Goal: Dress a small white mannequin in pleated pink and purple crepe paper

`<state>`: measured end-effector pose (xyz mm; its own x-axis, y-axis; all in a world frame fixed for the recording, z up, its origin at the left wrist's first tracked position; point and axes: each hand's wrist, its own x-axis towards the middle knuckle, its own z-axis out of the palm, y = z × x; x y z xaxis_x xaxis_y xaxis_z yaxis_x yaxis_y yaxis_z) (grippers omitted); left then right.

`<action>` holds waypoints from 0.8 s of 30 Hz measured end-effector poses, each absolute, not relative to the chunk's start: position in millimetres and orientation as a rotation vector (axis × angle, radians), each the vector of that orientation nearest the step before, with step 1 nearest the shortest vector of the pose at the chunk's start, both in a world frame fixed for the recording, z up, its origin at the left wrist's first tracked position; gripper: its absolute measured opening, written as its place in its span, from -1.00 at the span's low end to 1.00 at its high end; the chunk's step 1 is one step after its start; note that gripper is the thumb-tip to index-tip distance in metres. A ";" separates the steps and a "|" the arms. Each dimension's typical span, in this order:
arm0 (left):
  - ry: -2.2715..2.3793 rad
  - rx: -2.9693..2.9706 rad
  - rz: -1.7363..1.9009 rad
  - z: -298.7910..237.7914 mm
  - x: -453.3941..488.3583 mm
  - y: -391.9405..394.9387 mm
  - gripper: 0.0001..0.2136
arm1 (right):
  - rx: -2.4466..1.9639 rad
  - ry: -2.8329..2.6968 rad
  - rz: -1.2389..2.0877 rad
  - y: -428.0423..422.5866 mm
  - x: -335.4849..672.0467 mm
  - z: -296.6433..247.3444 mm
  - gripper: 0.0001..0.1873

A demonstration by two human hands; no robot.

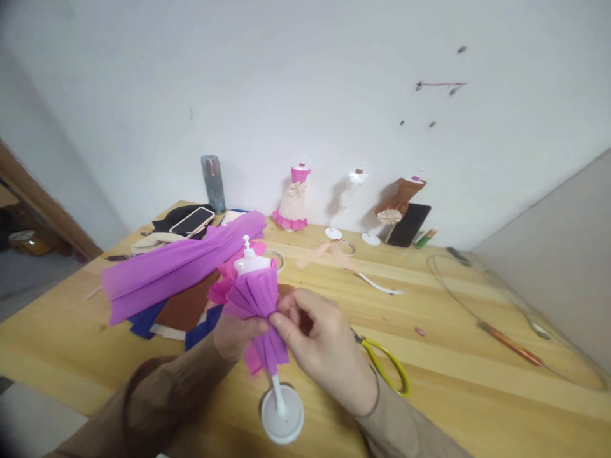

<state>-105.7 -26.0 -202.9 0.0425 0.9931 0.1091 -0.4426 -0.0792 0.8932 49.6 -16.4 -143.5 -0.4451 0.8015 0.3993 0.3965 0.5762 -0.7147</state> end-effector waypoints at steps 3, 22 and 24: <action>0.747 0.978 1.384 -205.7 -106.3 -26.6 -0.56 | -0.968 -2.017 0.782 -16.2 48.7 -144.6 -0.71; 0.743 1.028 1.408 -200.4 -104.1 -26.1 -0.56 | -0.951 -1.905 1.024 -6.6 46.1 -151.8 -0.65; 0.750 1.007 1.440 -201.0 -104.1 -24.2 -0.54 | -0.936 -1.916 1.081 -5.3 47.6 -151.3 -0.66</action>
